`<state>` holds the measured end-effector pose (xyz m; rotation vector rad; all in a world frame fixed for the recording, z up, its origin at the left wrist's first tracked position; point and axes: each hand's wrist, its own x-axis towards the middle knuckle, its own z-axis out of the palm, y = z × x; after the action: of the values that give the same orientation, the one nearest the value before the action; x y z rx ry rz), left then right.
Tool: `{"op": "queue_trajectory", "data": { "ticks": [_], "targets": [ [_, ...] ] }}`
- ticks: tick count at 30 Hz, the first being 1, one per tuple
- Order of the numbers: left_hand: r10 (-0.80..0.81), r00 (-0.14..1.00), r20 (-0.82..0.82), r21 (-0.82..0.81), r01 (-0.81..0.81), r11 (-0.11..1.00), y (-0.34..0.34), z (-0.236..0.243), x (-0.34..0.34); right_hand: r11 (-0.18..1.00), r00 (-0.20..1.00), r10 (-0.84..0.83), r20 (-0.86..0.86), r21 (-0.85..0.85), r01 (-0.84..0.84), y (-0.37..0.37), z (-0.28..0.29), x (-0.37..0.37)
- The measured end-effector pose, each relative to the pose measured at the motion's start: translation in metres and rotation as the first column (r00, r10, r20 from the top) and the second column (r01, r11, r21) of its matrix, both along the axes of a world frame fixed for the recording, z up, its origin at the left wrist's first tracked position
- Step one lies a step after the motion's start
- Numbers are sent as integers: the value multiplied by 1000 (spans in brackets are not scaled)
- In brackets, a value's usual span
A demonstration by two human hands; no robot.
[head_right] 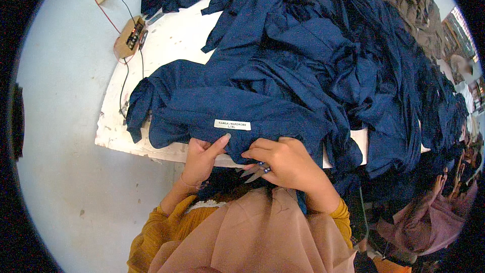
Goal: The person uses a small blade to trim loose threads and tags from several dark blue garments on a work table. They handle each garment one at a time, cutting visible threads and tags, then place the items back on the pile.
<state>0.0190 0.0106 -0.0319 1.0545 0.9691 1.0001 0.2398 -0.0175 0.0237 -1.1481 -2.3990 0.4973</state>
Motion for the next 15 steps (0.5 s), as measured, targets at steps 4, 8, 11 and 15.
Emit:
{"op": "queue_trajectory", "data": {
  "ticks": [4,8,11,15],
  "targets": [
    [26,997,-77,-44,-30,999,-9,20,-4,977,969,-126,-212,145,159,4,15,-2],
    [87,994,65,82,-92,992,-14,-3,-4,932,918,-222,-329,205,299,10,9,-36],
    [115,993,19,125,-116,985,-14,-5,-7,961,860,-159,-486,125,248,21,-13,-41],
    [76,993,85,124,-86,989,-15,18,-8,954,711,-283,-643,-113,278,22,-4,-23]
  ]
}}
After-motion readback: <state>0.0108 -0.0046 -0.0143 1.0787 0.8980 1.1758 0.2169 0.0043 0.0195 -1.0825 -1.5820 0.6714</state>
